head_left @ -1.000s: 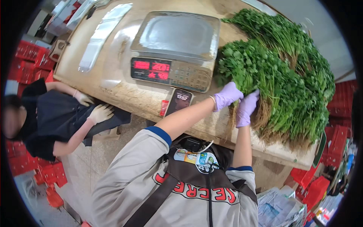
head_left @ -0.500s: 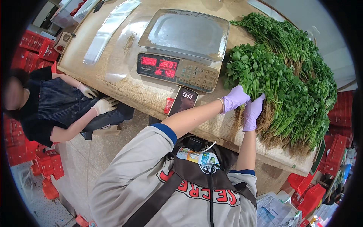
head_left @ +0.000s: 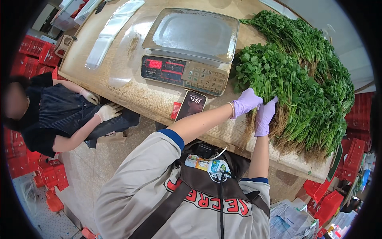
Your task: The recorder is sorting bunches of cilantro and weighing them on an electronic scale at a preparation station.
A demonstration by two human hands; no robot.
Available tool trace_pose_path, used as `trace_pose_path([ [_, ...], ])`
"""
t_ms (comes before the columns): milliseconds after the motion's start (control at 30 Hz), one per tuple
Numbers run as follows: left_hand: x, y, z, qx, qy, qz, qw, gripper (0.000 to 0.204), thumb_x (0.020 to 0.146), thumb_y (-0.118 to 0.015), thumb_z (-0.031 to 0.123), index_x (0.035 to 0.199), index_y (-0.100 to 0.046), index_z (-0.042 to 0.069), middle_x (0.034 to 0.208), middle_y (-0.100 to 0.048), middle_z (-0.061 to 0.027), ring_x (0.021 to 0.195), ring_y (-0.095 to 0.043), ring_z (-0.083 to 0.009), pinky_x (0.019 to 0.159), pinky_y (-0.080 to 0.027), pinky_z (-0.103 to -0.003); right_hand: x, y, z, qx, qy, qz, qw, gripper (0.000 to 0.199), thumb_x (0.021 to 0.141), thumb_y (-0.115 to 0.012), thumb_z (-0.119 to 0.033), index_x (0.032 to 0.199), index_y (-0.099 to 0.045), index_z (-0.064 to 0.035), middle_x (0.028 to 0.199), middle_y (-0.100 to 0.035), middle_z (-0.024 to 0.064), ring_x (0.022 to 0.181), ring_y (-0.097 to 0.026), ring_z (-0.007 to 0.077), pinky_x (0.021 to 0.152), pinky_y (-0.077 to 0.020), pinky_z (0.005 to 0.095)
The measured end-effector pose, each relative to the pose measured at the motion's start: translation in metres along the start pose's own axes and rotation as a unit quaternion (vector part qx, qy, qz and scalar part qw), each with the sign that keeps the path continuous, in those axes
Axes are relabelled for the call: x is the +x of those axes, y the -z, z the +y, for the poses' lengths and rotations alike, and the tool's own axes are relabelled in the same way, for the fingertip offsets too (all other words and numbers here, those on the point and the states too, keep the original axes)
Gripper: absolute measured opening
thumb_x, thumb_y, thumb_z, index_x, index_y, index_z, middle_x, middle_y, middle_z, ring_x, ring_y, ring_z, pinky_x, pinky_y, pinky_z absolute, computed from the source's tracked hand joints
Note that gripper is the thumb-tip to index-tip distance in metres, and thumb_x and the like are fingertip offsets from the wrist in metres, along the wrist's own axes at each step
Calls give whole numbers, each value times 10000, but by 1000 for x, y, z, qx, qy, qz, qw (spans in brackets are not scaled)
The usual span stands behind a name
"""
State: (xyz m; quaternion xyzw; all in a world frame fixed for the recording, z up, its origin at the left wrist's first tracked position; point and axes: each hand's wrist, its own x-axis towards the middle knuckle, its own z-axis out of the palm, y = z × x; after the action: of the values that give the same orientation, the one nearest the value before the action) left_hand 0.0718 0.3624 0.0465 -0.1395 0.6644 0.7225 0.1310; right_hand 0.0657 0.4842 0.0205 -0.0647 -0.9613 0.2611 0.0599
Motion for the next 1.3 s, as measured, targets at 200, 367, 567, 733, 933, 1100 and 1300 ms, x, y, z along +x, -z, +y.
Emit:
trace_pose_path([
  [200,-53,54,136,-63,33,-181,981,81,762,-622,63,757,-643,-15,682,-626,-82,602,-588,-154,610,-480,-261,11,11,13,120,2,45,992,589,778,-639,-137,1281,-369,7,949,-619,257,877,-612,404,743,-483,407],
  [367,-107,127,255,31,-1,-223,974,130,826,-616,116,844,-621,-14,715,-624,-49,556,-563,-65,520,-470,-179,44,19,55,240,58,23,969,262,814,-602,-116,1039,-529,-3,823,-648,121,711,-638,245,596,-498,338],
  [567,-128,193,305,94,-123,-144,977,149,804,-641,137,815,-627,-11,652,-607,-28,496,-543,-31,459,-444,-155,42,91,5,448,-195,-183,853,119,857,-536,-116,922,-554,-17,739,-629,104,464,-488,118,388,-368,217],
  [733,-109,246,317,239,-184,-23,953,114,771,-664,123,770,-616,20,609,-575,6,498,-527,-41,484,-447,-151,48,113,29,598,-214,-271,724,187,895,-497,-157,910,-543,24,788,-625,132,481,-464,115,438,-367,226],
  [933,-19,357,180,522,-122,-9,844,789,711,-685,251,1332,-323,-74,1202,-534,-224,1129,-506,-254,965,-383,-319,46,111,17,616,-232,-285,697,203,896,-541,-200,941,-545,-2,795,-621,131,476,-448,115,443,-356,237],
  [1100,-41,332,197,444,-98,-2,891,722,759,-646,405,1304,-421,-11,1266,-499,-210,1162,-478,-295,989,-356,-325,34,114,19,585,-251,-270,723,186,884,-564,-195,930,-563,-15,789,-627,110,479,-456,112,446,-363,227],
  [1300,-36,423,221,467,-175,185,847,567,828,-603,366,1219,-509,-33,1200,-556,-157,1083,-525,-254,958,-386,-316,25,113,-8,571,-254,-215,751,178,870,-584,-186,947,-573,-26,768,-625,97,485,-481,119,453,-384,231],
])
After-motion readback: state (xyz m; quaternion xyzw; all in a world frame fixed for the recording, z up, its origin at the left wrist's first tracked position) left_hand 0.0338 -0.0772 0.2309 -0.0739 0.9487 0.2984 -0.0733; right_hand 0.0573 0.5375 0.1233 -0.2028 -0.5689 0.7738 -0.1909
